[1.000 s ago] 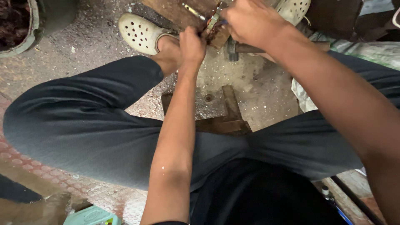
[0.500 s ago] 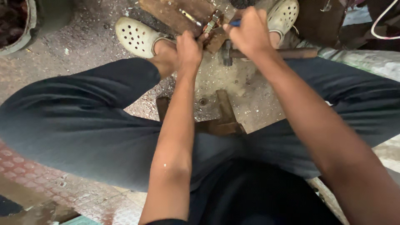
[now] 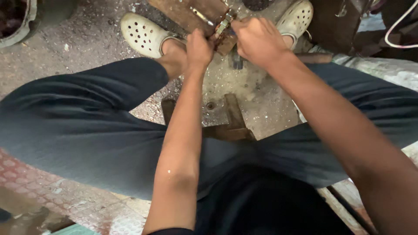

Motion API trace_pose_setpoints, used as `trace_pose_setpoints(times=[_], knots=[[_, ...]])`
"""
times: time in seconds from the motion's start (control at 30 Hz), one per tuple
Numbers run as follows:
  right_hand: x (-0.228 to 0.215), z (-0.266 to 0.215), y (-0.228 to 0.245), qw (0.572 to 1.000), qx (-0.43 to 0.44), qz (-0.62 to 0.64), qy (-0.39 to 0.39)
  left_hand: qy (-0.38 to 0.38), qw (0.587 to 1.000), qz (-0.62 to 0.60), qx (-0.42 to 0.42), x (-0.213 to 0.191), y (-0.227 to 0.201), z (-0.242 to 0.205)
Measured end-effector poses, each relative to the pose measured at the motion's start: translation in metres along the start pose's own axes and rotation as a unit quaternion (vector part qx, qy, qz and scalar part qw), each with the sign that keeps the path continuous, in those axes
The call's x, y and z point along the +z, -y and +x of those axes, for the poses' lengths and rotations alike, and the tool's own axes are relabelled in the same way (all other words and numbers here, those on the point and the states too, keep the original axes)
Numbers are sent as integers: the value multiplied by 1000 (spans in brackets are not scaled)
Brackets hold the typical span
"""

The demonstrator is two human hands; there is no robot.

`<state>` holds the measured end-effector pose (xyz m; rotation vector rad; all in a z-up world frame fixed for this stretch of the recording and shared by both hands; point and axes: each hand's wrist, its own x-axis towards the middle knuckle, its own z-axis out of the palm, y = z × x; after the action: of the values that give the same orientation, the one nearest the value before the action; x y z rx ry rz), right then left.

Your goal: The person sits on the floor and uses a hammer and a punch to shape a small metal piece on a wooden block. They repeatedly strike the punch with the hammer, occasionally adjusting the metal piece with pliers.

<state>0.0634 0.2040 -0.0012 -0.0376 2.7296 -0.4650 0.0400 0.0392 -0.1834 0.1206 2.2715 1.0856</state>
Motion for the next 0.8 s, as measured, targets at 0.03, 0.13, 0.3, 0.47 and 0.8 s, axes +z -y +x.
trace_pose_setpoints(times=[0.03, 0.13, 0.3, 0.47, 0.8], knots=[[-1, 0, 0, 1000, 4, 10, -3, -13, 1000, 18, 8, 2, -1, 0], [-4, 0, -4, 999, 39, 24, -1, -42, 998, 1, 49, 5, -3, -6], [2, 5, -32, 989, 57, 134, -23, -74, 996, -33, 30, 5, 20, -4], [26, 20, -80, 959, 165, 225, 51, -104, 985, -138, 11, 14, 56, 20], [45, 35, -120, 904, 195, 356, 135, -124, 988, -92, -22, -8, 32, 4]])
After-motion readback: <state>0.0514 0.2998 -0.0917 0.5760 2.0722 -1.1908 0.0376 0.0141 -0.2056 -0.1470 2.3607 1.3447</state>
